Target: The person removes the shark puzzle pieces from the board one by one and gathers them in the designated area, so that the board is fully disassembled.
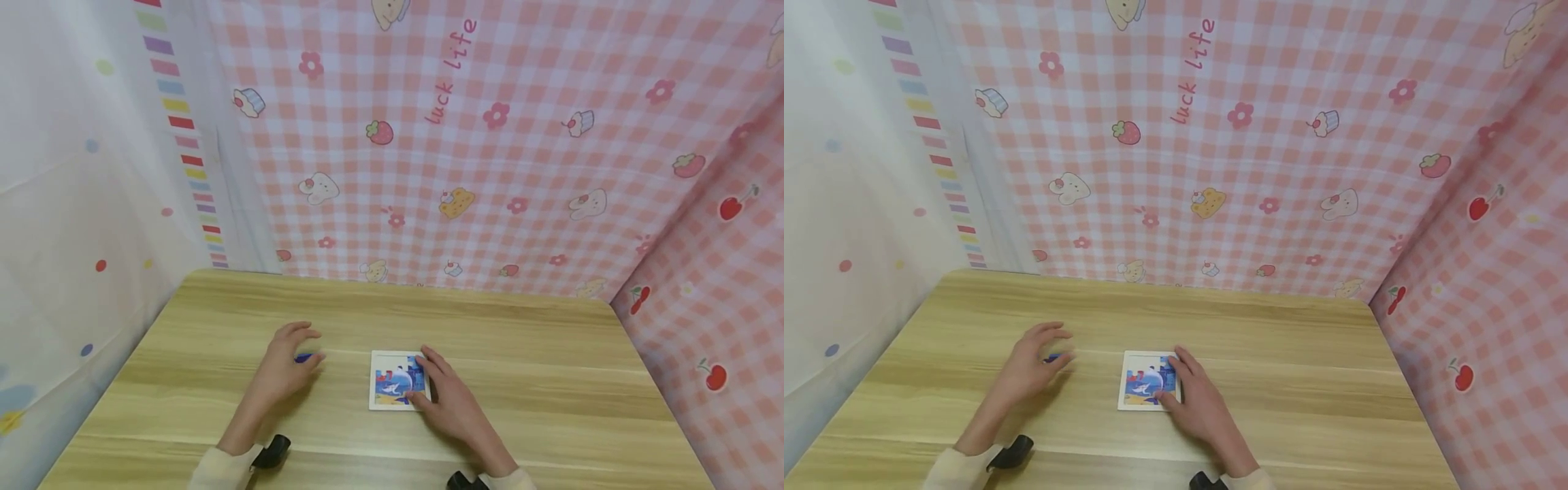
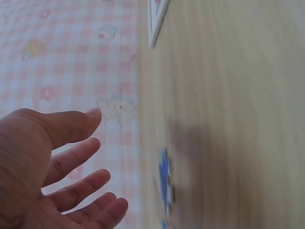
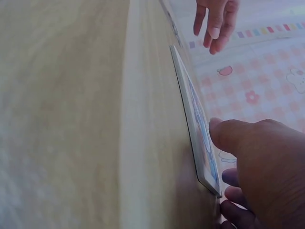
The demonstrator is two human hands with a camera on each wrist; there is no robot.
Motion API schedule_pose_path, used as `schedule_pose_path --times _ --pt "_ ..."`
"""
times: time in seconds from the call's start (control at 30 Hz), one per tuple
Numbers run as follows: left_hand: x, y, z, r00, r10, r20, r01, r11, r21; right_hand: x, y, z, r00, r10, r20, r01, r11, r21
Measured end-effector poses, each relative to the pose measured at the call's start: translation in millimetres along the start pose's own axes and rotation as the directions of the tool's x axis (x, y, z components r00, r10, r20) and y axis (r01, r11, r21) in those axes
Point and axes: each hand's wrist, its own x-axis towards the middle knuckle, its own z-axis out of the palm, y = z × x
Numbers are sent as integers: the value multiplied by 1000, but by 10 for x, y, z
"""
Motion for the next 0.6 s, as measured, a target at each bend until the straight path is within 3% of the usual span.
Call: schedule_pose_path --times 0.4,0.6 --pt "90 302 354 999 17 45 -16 999 -41 -32 40 -49 1000 -20 -20 19 997 -77" --pt "96 438 564 995 77 67 -74 996 -42 -50 76 -51 999 -32 -20 31 995 -91"
